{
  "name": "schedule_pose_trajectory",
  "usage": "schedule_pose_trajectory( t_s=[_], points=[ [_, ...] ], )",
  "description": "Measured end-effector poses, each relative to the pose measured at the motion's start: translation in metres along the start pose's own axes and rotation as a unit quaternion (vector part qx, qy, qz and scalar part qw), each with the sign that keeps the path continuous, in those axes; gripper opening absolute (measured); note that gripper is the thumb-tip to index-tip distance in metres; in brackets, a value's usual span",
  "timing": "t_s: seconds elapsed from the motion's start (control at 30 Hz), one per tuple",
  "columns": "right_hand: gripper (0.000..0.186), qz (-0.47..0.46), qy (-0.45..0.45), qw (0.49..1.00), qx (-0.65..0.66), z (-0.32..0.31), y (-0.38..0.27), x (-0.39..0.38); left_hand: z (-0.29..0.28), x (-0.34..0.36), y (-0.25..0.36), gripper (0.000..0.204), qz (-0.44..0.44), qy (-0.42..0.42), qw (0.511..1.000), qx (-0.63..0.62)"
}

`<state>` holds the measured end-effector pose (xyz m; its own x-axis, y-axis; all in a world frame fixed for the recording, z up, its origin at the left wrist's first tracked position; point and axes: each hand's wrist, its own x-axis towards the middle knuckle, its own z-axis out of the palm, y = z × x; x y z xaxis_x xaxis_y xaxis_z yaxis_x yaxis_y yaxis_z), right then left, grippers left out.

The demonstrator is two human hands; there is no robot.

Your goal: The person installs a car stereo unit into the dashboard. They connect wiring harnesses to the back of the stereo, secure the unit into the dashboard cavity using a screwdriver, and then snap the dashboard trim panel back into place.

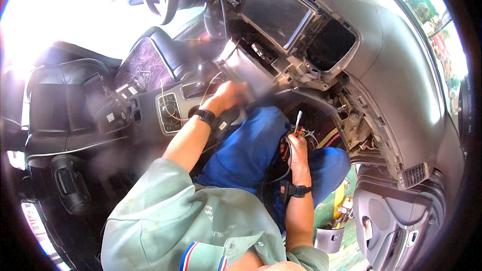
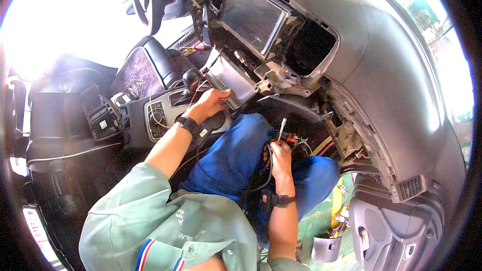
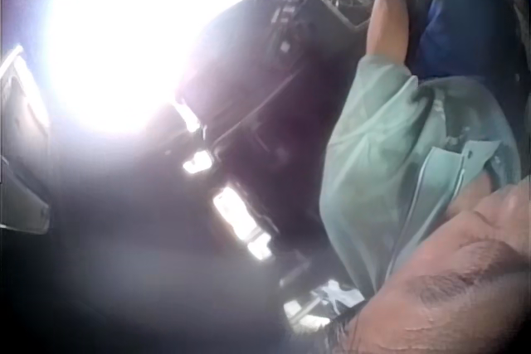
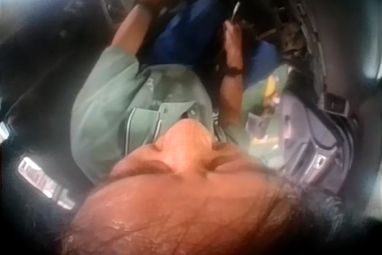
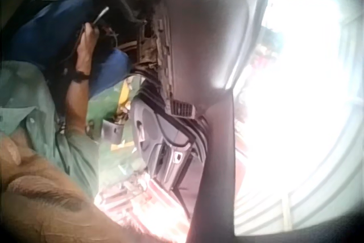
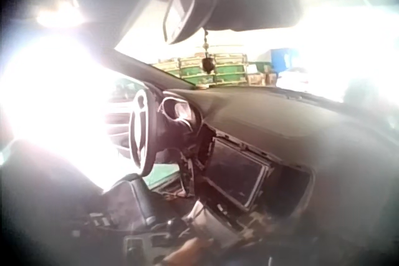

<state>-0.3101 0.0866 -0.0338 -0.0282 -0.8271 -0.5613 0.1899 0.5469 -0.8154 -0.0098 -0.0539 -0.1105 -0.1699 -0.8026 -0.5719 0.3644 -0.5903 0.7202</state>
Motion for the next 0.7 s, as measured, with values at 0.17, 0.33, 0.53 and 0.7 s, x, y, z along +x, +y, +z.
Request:
schedule_pose_trajectory(
  t_s=[0.17,0.33,0.53,0.7],
  points=[
    [0.016,-0.005,-0.01,1.0,0.023,0.004,-0.001,-0.011,-0.036,0.024,-0.019,0.028,0.092,0.027,0.98,0.174],
    [0.015,0.022,0.022,0.999,0.044,-0.02,0.002,-0.021,0.016,0.0,-0.006,0.031,0.046,0.085,0.994,0.049],
    [0.012,0.033,0.032,0.999,0.025,-0.012,0.009,-0.016,-0.002,0.009,-0.009,0.032,0.03,0.102,0.993,0.058],
    [0.012,0.047,0.002,0.998,-0.037,0.001,-0.005,-0.021,0.02,-0.002,0.001,0.031,0.012,0.135,0.985,0.109]
  ],
)
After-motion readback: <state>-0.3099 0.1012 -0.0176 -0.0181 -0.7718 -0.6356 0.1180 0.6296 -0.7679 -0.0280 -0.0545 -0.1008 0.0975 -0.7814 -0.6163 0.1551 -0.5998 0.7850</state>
